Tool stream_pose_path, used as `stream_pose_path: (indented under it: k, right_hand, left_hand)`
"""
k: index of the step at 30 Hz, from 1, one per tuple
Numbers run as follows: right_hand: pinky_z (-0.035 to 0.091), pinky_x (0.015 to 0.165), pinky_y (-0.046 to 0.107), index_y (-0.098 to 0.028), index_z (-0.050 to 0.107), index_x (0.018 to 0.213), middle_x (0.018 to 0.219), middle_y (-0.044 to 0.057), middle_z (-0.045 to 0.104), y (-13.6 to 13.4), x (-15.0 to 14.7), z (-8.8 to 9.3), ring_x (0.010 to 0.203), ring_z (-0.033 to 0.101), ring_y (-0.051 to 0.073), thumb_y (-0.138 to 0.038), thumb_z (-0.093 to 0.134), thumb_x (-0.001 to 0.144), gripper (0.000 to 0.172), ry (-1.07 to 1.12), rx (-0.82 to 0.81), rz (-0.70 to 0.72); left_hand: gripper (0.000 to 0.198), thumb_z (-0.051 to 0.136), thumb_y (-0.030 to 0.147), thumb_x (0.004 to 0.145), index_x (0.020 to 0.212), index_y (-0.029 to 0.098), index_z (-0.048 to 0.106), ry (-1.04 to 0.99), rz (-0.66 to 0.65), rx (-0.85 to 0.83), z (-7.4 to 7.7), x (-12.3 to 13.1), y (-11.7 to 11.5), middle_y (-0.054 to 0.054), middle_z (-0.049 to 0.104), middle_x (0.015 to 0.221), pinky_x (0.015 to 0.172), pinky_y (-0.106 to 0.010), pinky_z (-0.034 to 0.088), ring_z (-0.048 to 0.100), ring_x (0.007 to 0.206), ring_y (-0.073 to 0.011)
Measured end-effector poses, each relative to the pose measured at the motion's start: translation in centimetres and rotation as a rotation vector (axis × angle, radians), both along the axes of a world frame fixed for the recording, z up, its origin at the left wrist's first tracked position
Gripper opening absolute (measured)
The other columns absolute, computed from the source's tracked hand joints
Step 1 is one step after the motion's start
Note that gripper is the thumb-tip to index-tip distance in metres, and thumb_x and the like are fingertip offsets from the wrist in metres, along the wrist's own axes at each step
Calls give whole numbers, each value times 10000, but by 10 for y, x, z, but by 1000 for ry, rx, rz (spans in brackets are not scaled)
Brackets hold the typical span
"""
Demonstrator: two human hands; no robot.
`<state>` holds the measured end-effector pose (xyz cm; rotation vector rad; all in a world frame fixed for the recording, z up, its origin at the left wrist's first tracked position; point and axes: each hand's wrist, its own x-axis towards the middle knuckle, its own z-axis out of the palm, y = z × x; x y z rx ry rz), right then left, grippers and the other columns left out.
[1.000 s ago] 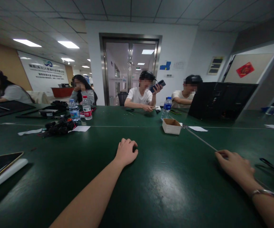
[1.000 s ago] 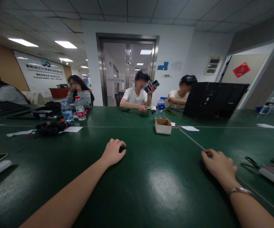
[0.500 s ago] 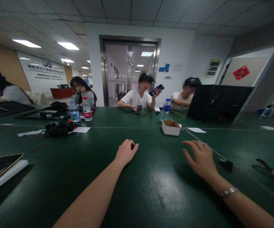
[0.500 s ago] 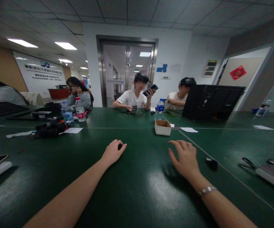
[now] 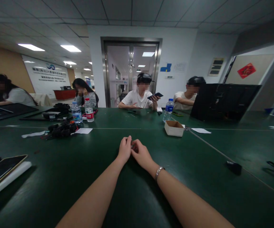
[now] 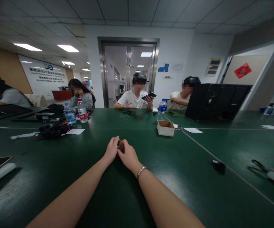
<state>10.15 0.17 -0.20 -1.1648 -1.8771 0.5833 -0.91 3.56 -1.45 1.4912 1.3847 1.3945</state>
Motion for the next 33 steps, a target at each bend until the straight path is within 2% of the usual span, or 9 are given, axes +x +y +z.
stream_pose_path:
  k: [4,8,12,16,20,24,26,30,33]
  right_hand:
    - [428,629,280,-231,456,817,749,-15,568,-2,9,0,674,545,150,-211,527,790,79,48,26,25]
    - [450,672,303,-222,468,810,817,3,551,-2,9,2,726,531,154,-205,537,772,81,76,81,27]
    - [477,641,294,-225,468,963,880,7,530,-1,9,1,727,542,147,-216,586,735,256,178,37,-9]
    - [500,600,259,-246,461,1152,996,29,530,4,10,-5,736,568,127,-134,555,708,467,277,-42,39]
    - [512,679,257,-206,574,985,997,43,557,11,10,-10,865,572,148,-110,551,693,308,267,10,37]
    - [513,662,268,-184,583,906,978,41,595,11,10,-9,751,584,128,-177,615,688,220,282,-45,-10]
    - [509,650,274,-178,589,896,953,40,614,10,11,-6,712,584,125,-224,636,694,213,279,-54,-23]
    - [502,684,284,-174,605,856,886,32,636,8,13,-2,724,589,136,-241,654,686,189,240,-8,-42]
    - [498,681,282,-176,606,840,854,27,639,9,14,-2,713,589,137,-236,656,678,179,214,8,-80]
  left_hand:
    - [387,378,509,877,871,173,569,60,-106,0,2,5,-4,-66,593,879,759,-295,447,561,819,-167]
    - [366,359,472,890,853,175,570,8,-160,-20,5,6,-7,-58,590,855,757,-298,451,557,810,-167]
    - [369,382,488,879,849,173,570,-70,-224,-25,3,6,-4,-47,561,841,715,-275,456,539,775,-154]
    - [377,396,516,867,902,184,571,-66,-239,-62,0,7,-3,-50,532,911,660,-249,464,522,766,-141]
    - [415,378,554,864,914,197,586,-96,-241,-85,0,7,-3,-71,510,999,671,-262,481,520,858,-170]
    - [486,301,554,882,950,182,605,-239,-288,-156,4,6,-3,-81,534,988,651,-277,498,546,871,-190]
    - [449,328,505,883,975,175,617,-278,-313,-193,7,6,-5,-84,543,1001,647,-278,506,558,882,-196]
    - [298,428,336,847,968,190,658,-198,-278,-151,14,4,-9,-81,509,1106,719,-270,512,541,933,-184]
    - [268,464,304,834,970,214,678,-125,-248,-110,14,1,-9,-82,500,1109,785,-289,500,539,929,-178]
